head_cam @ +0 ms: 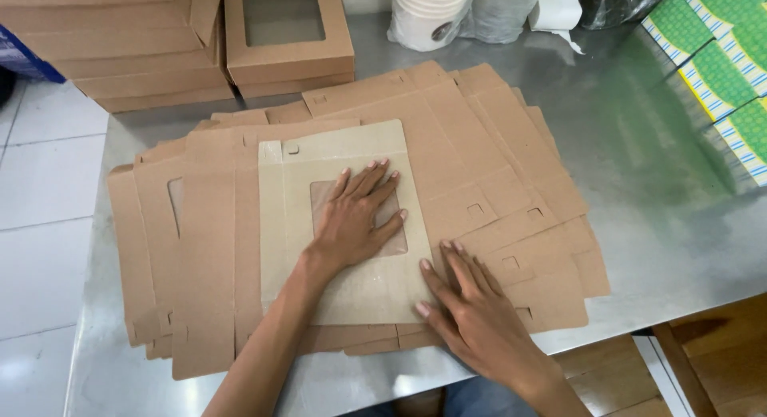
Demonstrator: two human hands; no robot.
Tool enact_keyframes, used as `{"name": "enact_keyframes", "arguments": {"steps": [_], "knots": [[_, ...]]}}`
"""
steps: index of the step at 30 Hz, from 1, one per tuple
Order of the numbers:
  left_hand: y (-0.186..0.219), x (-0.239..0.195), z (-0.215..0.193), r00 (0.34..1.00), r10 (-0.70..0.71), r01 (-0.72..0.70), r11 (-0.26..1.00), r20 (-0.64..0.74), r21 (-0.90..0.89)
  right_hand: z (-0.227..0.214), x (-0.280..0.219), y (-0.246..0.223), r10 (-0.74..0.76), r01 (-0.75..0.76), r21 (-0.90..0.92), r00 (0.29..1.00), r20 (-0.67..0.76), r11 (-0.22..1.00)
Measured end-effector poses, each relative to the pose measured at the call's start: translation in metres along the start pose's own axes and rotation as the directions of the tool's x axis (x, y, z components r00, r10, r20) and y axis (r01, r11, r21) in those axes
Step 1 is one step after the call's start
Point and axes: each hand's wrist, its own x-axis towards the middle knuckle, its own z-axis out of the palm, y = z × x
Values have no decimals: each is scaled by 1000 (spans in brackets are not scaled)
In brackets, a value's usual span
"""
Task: The person assembles a cardboard box by folding along pre-scored lines and tucking tabs into slots to secure the structure.
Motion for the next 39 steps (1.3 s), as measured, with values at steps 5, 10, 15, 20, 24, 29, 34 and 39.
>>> {"name": "enact_keyframes", "arguments": {"steps": [5, 10, 15, 20, 24, 29, 34, 39], "knots": [[-4, -1, 7, 999, 35, -34, 998, -20, 52, 11, -12, -8, 69, -67, 52, 997, -37, 996], [-2, -3, 7, 997, 50, -48, 998, -50, 31, -1, 6, -2, 214, -221, 142, 975, 60, 965], [-3, -2, 7, 999, 30, -29, 999, -35, 24, -12, 38, 12, 169, -185, 108, 975, 146, 977], [10, -2, -6, 998, -58, 57, 997, 20, 45, -29, 72, 15, 255, -263, -10, 923, 290, 965], [8, -2, -4, 999, -46, 46, 998, 11, 46, -19, 96, 41, 236, -226, -66, 941, 243, 972], [11, 0, -8, 999, -53, 53, 999, -1, 9, -9, 146, 69, 245, -247, -18, 947, 206, 969], [9, 2, -16, 997, -75, 75, 995, 16, -60, 8, 167, 83, 207, -221, 102, 969, 133, 970], [0, 2, -34, 962, -247, 130, 790, -117, -599, 12, 160, 83, 183, -194, 191, 980, 74, 962]]}}
